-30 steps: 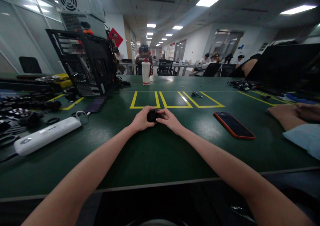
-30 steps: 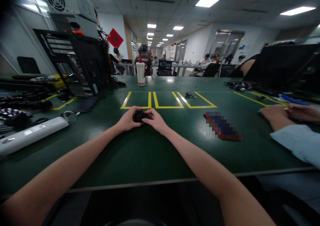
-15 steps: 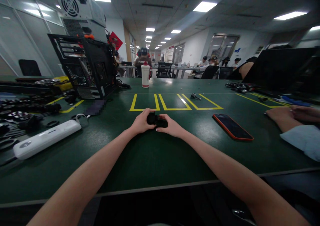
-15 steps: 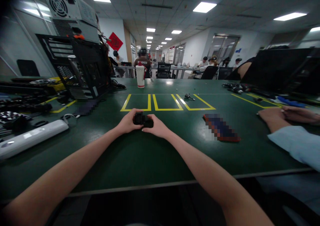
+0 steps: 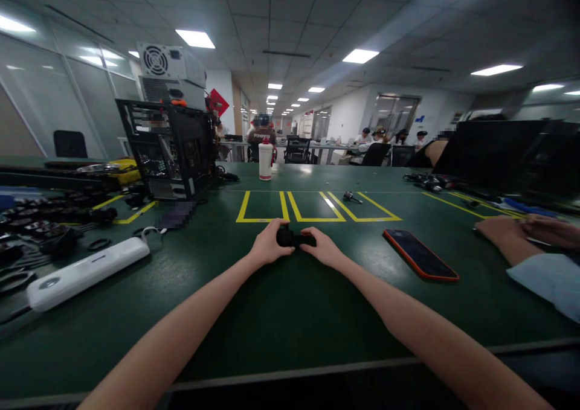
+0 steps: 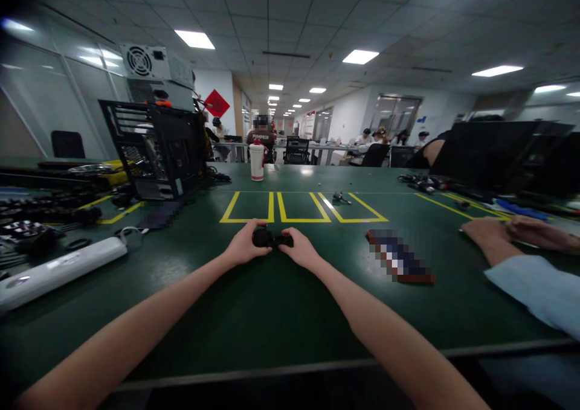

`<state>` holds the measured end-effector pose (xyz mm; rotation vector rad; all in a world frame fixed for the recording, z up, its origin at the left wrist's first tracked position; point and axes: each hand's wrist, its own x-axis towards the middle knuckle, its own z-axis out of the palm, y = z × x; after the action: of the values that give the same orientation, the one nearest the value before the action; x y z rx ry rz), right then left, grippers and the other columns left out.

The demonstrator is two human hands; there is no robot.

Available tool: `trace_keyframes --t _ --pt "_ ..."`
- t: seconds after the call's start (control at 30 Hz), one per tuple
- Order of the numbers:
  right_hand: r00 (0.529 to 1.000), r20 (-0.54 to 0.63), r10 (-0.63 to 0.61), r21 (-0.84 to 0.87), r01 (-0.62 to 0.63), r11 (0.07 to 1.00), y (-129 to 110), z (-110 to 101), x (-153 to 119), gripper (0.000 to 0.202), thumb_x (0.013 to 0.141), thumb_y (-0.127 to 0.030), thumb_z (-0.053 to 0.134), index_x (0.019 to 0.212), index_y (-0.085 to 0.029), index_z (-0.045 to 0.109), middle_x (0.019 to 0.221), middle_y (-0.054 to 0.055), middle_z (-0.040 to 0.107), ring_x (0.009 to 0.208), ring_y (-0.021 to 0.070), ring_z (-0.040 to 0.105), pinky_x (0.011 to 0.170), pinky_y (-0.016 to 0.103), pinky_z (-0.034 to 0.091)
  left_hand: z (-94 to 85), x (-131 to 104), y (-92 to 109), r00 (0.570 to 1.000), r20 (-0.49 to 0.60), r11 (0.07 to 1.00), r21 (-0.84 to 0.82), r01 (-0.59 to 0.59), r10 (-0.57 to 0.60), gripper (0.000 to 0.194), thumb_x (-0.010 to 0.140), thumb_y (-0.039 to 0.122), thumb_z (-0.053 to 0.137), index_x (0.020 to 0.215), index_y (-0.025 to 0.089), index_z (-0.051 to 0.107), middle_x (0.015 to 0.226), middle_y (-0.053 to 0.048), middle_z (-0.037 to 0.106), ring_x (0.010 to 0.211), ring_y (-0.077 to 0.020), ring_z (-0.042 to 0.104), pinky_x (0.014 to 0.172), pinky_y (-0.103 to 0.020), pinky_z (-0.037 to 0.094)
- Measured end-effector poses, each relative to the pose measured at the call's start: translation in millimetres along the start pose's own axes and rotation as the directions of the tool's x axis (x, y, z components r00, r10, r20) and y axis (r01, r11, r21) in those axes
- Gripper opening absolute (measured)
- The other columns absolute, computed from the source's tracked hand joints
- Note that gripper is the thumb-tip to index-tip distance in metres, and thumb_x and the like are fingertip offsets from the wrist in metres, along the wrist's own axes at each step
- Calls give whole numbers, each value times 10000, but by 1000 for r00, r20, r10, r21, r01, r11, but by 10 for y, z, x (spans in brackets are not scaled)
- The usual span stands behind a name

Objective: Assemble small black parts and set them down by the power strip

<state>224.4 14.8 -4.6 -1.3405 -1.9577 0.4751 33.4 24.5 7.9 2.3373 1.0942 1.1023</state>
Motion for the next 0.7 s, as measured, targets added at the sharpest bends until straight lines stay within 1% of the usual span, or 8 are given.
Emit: trace_keyframes --t 0.1,0.2,0.3,0.4,0.47,0.57,0.63,0.7 --pt "999 41 19 -20 -18 1000 16 -131 -39 363 685 -190 586 1039 -155 513 1059 81 555 999 201 517 895 398 373 124 77 97 992 50 991 -61 120 -117 546 582 325 684 1055 212 436 1066 -61 525 990 -240 516 842 -408 417" --pt "995 88 42 -48 -37 998 -74 -288 -236 336 697 -191 575 1029 -175 525 1041 71 560 982 206 526 890 405 381 168 51 223 972 158 970 -142 199 -176 545 588 353 679 1054 204 439 1072 -75 522 984 -247 521 823 -404 430" --pt "991 131 41 -92 -29 995 -270 -446 -606 378 705 -215 572 1077 -212 505 1071 65 549 1005 210 517 901 405 384 106 -130 377 958 234 957 -194 215 -167 568 581 354 683 1067 209 426 1062 -70 520 979 -240 518 821 -389 428" --pt "983 185 17 -138 8 990 -522 -527 -1052 369 741 -216 525 1106 -256 490 1092 58 543 1008 214 520 889 405 405 -9 -420 554 936 320 941 -248 230 -145 587 579 356 683 1082 226 410 1055 -52 518 934 -216 528 773 -346 442" --pt "985 170 28 -143 -3 990 -672 -505 -1323 397 754 -177 491 1140 -270 465 1134 67 524 1029 215 516 899 398 410 -82 -625 671 921 363 937 -250 245 -144 603 563 354 691 1083 236 408 1025 -37 524 881 -197 534 725 -314 444" --pt "988 157 2 -96 13 995 -821 -375 -1619 455 747 -167 492 1181 -290 433 1183 65 510 1085 220 492 935 394 398 -165 -901 815 905 392 933 -235 273 -166 603 544 327 698 1068 241 413 946 -12 536 795 -167 528 651 -267 433" --pt "986 158 -54 -31 60 998 -873 -261 -1728 501 717 -177 537 1189 -302 424 1171 66 527 1075 222 504 919 374 421 -215 -1057 891 894 410 928 -232 293 -179 617 526 281 702 1068 245 410 891 4 544 754 -154 521 626 -249 426" --pt "987 133 -89 34 85 996 -906 -145 -1775 534 699 -195 570 1195 -311 411 1161 71 537 1062 225 516 901 370 437 -278 -1196 963 886 424 918 -245 311 -187 635 509 247 704 1072 258 411 893 9 554 761 -157 523 643 -250 433"
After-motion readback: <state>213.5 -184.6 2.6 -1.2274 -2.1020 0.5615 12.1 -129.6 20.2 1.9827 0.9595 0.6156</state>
